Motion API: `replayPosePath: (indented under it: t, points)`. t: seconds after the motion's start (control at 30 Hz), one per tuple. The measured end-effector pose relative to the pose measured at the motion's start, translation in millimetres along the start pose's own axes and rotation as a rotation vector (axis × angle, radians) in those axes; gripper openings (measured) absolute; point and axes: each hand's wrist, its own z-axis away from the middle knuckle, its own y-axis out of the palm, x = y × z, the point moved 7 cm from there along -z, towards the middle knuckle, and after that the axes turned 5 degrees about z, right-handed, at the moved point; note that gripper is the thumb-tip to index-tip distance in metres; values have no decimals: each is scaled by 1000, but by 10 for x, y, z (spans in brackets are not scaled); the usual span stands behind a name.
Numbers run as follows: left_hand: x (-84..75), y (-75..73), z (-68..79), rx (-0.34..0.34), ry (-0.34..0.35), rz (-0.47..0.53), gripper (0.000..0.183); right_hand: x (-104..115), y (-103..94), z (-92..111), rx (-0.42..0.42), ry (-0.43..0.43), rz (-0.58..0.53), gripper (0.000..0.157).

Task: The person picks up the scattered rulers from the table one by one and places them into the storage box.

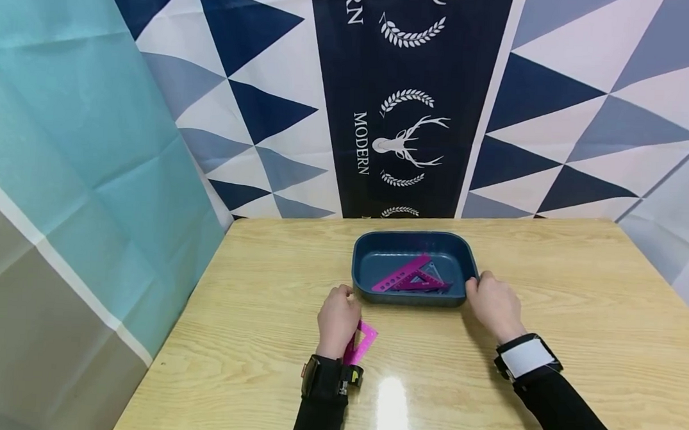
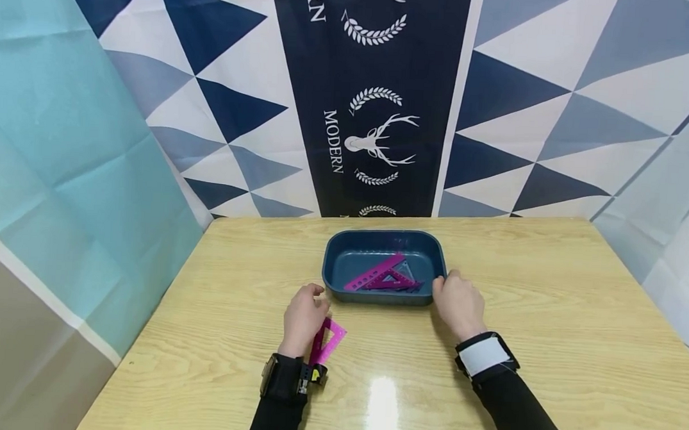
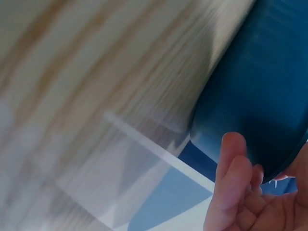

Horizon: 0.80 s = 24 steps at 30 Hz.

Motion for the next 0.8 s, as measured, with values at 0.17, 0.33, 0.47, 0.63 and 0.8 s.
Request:
replayPosePath:
  t: [0.17,0.33,0.47,0.63,0.8]
  points:
    - [-101,37,78,113,126,-196,30,1,12,12,-4,-1,2,36]
    - [-148,104,147,249,243,-325,33,-6,20,10,-8,-3,4,37]
    - [-142,186,194,363,272,-337,39,-13,22,9,-10,-1,8,37]
    - [-133,233,221,403,266,-299,45,-16,28,17,-6,0,10,38]
    - [-120,244,207,399,267,-282,45,-6,23,17,-3,-1,7,37]
